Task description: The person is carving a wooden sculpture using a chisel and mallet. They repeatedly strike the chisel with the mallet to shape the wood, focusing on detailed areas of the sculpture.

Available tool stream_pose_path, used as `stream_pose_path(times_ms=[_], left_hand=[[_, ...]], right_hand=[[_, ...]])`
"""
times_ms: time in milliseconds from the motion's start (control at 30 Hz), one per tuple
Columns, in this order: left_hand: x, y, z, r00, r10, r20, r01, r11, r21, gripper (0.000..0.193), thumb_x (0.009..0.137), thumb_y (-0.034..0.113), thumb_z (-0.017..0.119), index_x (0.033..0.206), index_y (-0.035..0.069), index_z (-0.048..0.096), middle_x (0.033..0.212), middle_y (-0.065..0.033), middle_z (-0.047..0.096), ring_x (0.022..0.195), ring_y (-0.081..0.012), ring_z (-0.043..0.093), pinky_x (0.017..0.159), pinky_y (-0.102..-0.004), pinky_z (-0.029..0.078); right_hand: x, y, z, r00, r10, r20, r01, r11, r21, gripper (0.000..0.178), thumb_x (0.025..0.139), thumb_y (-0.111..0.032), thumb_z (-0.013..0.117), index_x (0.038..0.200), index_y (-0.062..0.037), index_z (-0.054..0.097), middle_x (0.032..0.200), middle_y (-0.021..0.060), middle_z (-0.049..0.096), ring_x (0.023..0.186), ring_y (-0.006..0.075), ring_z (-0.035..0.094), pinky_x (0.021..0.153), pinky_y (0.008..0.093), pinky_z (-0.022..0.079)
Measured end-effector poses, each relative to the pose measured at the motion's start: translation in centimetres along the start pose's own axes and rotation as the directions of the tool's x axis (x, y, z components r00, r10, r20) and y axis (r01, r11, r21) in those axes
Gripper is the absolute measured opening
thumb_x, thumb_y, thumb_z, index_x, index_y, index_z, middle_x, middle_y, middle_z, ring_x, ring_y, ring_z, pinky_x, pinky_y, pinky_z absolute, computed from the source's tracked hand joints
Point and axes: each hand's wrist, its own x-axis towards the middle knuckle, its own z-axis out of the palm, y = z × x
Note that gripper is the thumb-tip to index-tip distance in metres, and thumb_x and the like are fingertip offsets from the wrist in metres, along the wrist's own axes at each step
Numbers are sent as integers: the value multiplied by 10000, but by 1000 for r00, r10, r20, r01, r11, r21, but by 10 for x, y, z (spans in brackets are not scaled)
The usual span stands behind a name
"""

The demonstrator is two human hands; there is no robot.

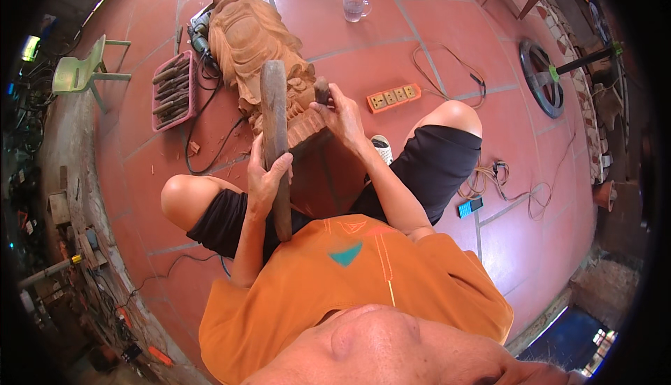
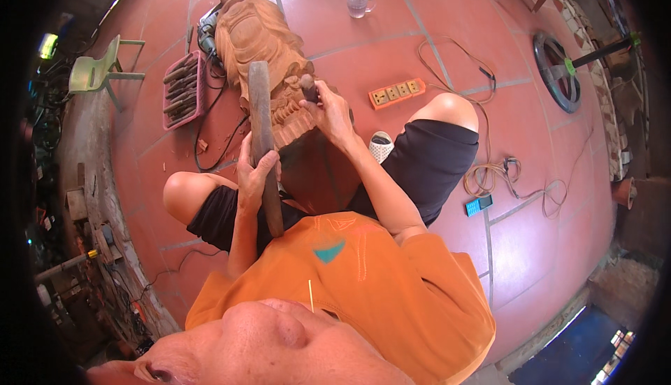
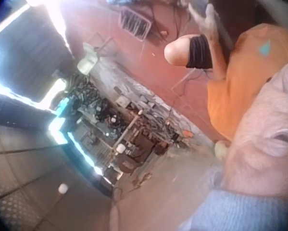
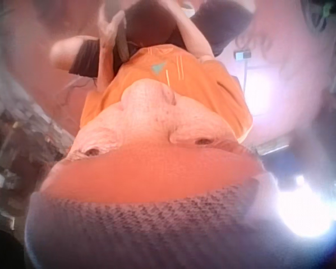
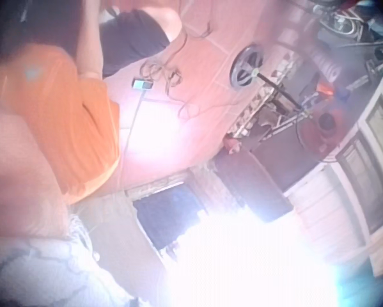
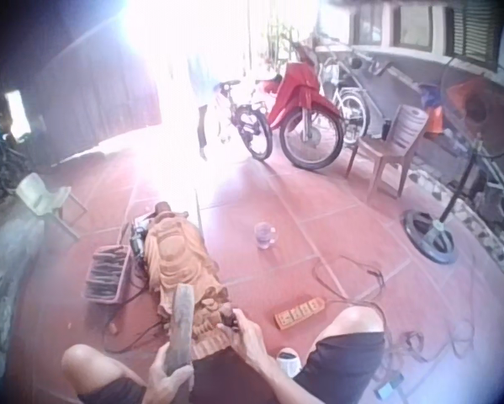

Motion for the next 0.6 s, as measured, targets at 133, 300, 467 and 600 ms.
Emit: stream_pose_path(times_ms=[133, 300, 467, 600], left_hand=[[0, 1, 3, 1000, -9, 9, 9, 1000, 20, 645, 941, 196, 721, 1462, 1, 396, 823, -31, 596, 647, -108, 589, 576, -254, 503], [-1, 2, 4, 1000, -31, 5, 31, 1000, 3, 647, 937, 187, 724, 1463, -4, 399, 831, -29, 598, 652, -104, 586, 576, -252, 501], [1, -8, 2, 1000, -8, -8, 8, 998, 65, 658, 941, 211, 718, 1479, 13, 395, 844, -38, 601, 629, -110, 590, 546, -254, 499], [1, -4, 3, 1000, -17, -8, 18, 998, 65, 673, 930, 205, 733, 1472, -14, 401, 859, -35, 616, 673, -98, 588, 583, -245, 498]], right_hand=[[-3, 5, 2, 999, -19, -30, 20, 999, 48, 459, 837, -163, 823, 1184, 8, 575, 914, 208, 687, 782, 356, 694, 683, 405, 561], [-4, 9, 4, 999, -17, -46, 19, 998, 62, 473, 837, -168, 823, 1204, 20, 590, 927, 211, 690, 769, 347, 689, 677, 406, 556], [-4, 1, 2, 1000, -19, 8, 19, 1000, -12, 361, 901, -101, 773, 1165, 4, 552, 981, 146, 725, 878, 210, 739, 728, 344, 602], [-4, 4, 2, 1000, -20, 12, 20, 1000, -19, 367, 900, -107, 772, 1171, 3, 551, 1000, 156, 725, 896, 240, 747, 734, 352, 607]])
